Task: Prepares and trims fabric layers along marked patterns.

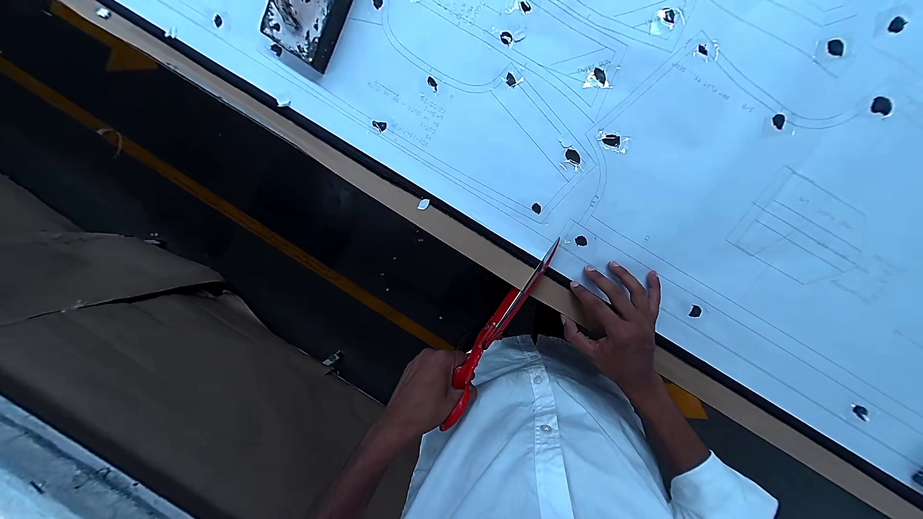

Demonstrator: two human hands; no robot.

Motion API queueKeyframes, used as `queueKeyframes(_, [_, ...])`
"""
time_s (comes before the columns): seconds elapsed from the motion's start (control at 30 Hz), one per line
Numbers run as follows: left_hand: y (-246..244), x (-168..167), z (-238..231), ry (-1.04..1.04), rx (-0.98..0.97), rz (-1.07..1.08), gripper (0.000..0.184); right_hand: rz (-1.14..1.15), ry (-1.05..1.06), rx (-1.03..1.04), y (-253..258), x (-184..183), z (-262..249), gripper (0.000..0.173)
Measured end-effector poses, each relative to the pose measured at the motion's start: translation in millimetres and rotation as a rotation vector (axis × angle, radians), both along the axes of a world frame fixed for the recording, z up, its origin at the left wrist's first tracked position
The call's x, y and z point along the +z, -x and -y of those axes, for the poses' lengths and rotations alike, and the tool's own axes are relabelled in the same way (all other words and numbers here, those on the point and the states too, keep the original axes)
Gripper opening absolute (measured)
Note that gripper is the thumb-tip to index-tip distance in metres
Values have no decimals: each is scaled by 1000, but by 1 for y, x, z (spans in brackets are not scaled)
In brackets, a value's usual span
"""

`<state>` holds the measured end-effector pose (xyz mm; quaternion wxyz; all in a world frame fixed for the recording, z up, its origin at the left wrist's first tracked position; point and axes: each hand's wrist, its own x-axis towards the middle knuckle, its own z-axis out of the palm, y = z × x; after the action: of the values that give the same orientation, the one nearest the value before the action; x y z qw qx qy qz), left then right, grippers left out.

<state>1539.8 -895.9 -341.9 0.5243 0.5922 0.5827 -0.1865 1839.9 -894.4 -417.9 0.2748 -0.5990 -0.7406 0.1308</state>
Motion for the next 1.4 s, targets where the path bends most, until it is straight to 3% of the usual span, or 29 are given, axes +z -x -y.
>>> queueKeyframes(0.33, [1,2,-4,4,7,-22,11,9,1,-2,0,0,-1,39])
queueKeyframes(0.67, [-12,11,-16,81,-52,-67,24,-3,-28,-16,1,-6,1,38])
queueKeyframes(1.4, [-8,7,-17,75,-39,-20,22,3,-31,-27,2,-7,3,38])
